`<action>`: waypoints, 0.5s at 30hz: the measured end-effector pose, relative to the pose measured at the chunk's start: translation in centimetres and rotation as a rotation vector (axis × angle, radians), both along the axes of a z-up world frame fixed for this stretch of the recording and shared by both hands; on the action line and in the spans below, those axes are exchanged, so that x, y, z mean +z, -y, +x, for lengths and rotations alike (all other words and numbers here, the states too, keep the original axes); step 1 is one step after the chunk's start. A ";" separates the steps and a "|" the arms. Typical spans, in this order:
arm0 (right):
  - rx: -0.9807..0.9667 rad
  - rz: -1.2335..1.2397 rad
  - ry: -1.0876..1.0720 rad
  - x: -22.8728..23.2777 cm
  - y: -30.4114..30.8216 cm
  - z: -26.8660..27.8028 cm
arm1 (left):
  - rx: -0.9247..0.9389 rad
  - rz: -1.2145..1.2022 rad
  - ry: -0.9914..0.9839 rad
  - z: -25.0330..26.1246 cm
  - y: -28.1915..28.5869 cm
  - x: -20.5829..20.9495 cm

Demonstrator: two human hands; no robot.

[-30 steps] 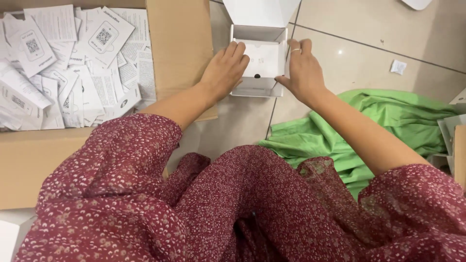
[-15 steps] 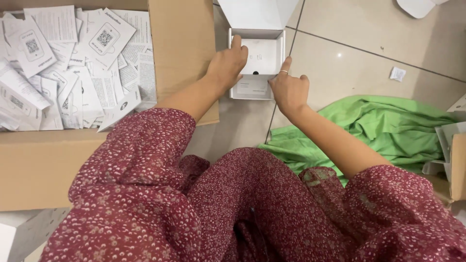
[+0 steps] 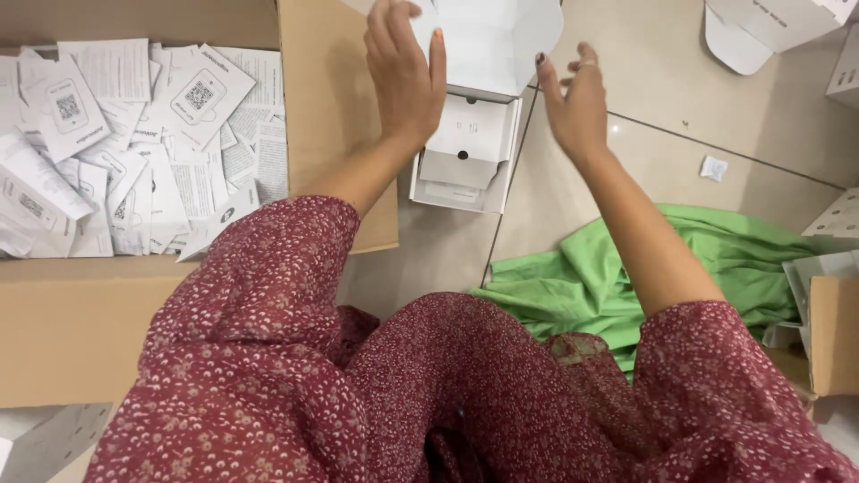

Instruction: The person packs and organizes small electronic device boxes and manuals.

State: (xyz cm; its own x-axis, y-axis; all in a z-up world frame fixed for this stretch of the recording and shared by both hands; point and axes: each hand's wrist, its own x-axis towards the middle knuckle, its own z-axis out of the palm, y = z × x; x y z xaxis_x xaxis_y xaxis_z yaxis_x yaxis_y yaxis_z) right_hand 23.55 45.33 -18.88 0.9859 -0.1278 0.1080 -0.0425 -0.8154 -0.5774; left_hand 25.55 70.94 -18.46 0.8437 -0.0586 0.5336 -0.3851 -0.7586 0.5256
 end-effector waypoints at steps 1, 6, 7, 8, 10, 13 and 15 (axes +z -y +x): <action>0.003 0.062 0.077 -0.8 1.1 2.1 | 0.055 -0.108 0.004 2.4 0.2 -1.4; -0.057 0.231 0.124 -0.4 0.9 5.5 | 0.101 -0.260 -0.342 11.7 0.2 -6.9; -0.058 0.203 0.121 -0.8 0.8 5.6 | 0.081 -0.204 -0.444 12.2 0.4 -7.7; -0.060 0.175 0.118 -1.3 0.6 5.6 | 0.061 -0.147 -0.546 12.8 0.7 -8.6; -0.026 0.121 0.175 -1.1 0.1 5.3 | 0.049 -0.120 -0.505 12.0 1.2 -7.0; 0.020 0.121 0.262 1.2 -1.7 2.7 | 0.052 -0.192 -0.496 8.4 1.2 -2.2; 0.038 0.174 0.317 2.8 -2.8 1.2 | 0.069 -0.295 -0.504 6.5 0.6 1.8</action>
